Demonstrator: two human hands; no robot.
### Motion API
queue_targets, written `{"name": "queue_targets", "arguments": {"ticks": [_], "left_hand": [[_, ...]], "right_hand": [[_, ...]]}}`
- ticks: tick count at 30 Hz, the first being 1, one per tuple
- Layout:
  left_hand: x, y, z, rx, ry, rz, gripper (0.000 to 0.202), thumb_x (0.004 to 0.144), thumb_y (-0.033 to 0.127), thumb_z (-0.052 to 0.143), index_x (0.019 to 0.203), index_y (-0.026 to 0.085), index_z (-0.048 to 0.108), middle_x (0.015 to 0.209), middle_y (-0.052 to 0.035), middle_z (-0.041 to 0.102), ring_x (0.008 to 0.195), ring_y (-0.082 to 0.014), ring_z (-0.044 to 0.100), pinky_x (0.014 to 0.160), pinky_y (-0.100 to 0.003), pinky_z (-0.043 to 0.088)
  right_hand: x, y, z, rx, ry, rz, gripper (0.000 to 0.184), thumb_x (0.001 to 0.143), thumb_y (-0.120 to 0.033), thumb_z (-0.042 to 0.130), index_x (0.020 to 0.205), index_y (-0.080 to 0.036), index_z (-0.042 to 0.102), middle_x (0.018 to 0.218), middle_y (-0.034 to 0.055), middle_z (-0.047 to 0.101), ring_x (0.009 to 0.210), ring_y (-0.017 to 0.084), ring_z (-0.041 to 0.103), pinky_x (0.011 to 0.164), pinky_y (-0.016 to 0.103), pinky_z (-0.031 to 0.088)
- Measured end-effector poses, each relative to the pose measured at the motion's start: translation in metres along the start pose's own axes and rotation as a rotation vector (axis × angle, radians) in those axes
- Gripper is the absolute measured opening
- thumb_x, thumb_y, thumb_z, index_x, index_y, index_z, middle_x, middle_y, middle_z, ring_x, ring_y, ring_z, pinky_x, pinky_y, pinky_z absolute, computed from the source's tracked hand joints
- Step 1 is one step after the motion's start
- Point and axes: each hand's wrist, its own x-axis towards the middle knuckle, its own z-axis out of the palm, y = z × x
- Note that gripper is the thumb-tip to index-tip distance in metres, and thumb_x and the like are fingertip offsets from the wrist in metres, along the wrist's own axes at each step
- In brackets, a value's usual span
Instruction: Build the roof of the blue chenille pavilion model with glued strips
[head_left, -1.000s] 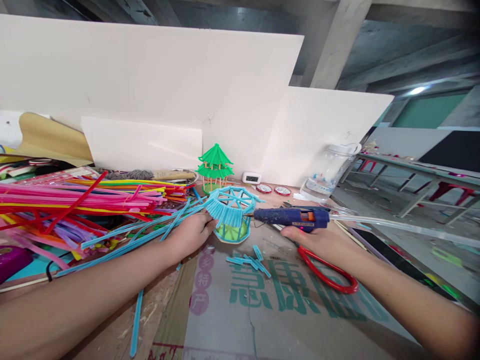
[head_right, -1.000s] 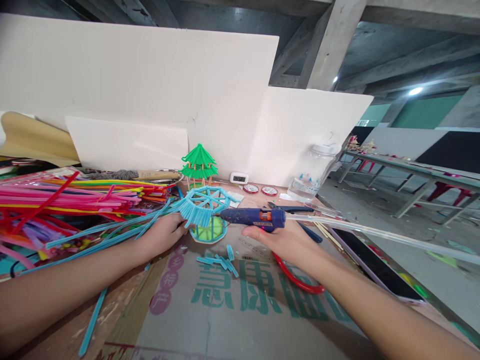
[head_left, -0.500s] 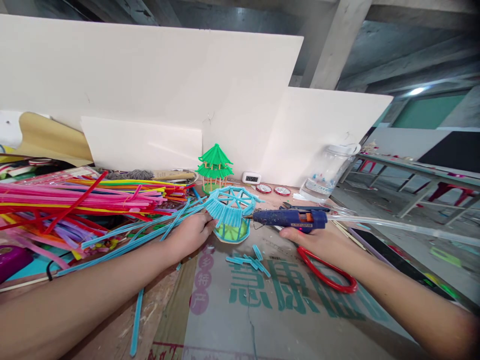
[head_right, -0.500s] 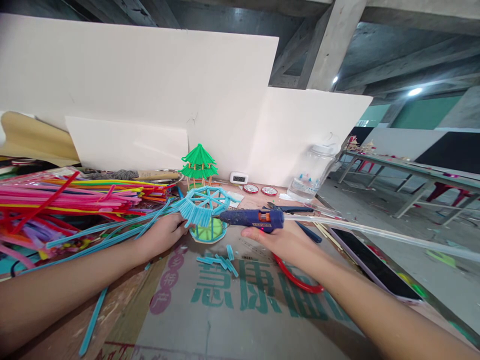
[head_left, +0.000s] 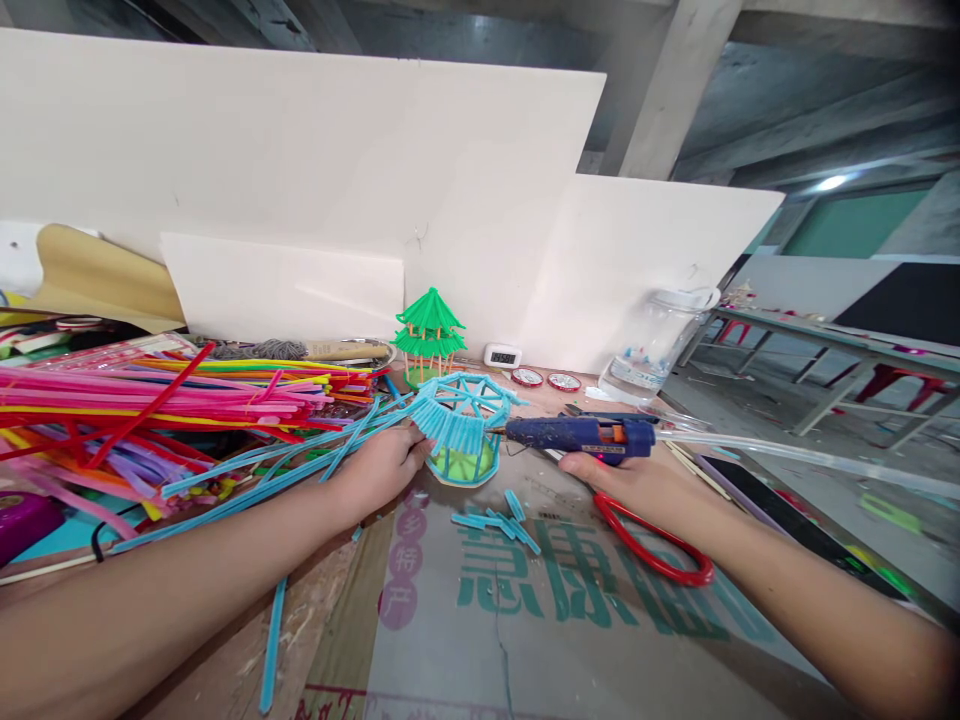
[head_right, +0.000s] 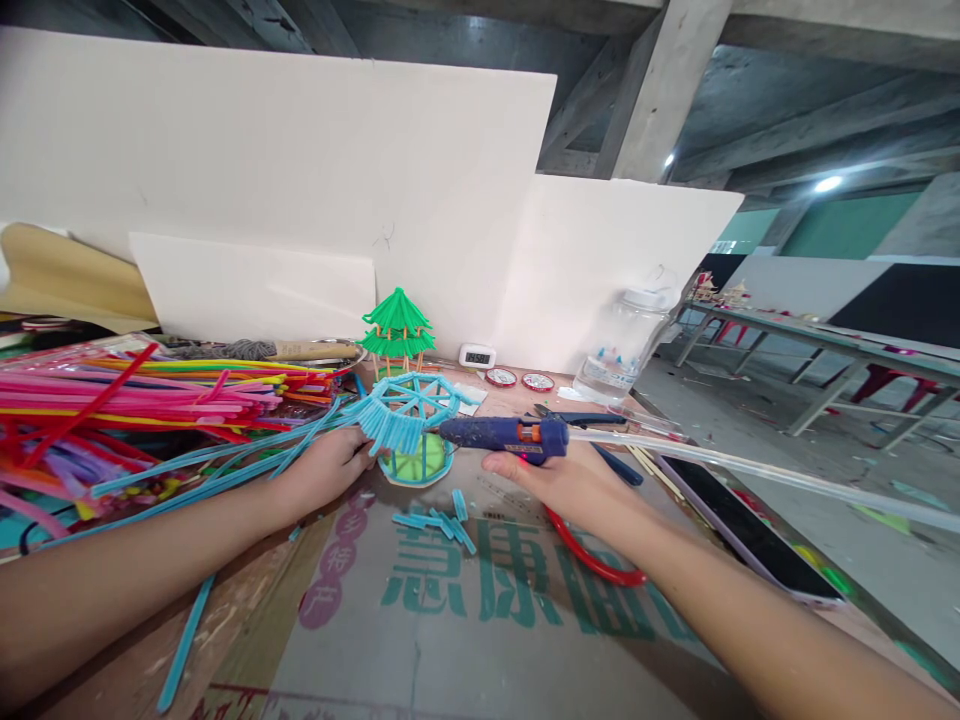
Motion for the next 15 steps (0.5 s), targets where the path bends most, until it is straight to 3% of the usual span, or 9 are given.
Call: {"name": "queue_targets", "arguments": {"ticks": [9,15], "left_hand": [[-0.0003,0.0013,-0.0005,-0.005,0.002,-0.008,0.028,0.093,0.026,0.043,0.072,0.017,0.061,0.071,-0.0056,0.062,0.072,-0.0196,0.059,0.068,-0.028,0.043],[-0.0005,0.0001,0.0,0.002,-0.003,-0.008,0.031,0.094,0.029,0.042,0.072,0.017,0.061,0.073,-0.0061,0.063,0.072,-0.0203,0.06,0.068,-0.028,0.042]], "right_hand": [[-0.001,-0.001,0.0012,-0.007,0.012,0.043,0.037,0.084,-0.045,0.056,0.114,-0.027,0.069,0.123,-0.0006,0.067,0.114,0.027,0.063,0.094,0.038,0.055],[-0.0005,-0.0011,0.0004,-0.111,0.038,0.063,0.037,0.084,-0.05,0.054,0.103,-0.025,0.074,0.1,0.0041,0.076,0.112,0.031,0.064,0.098,0.044,0.052]]}}
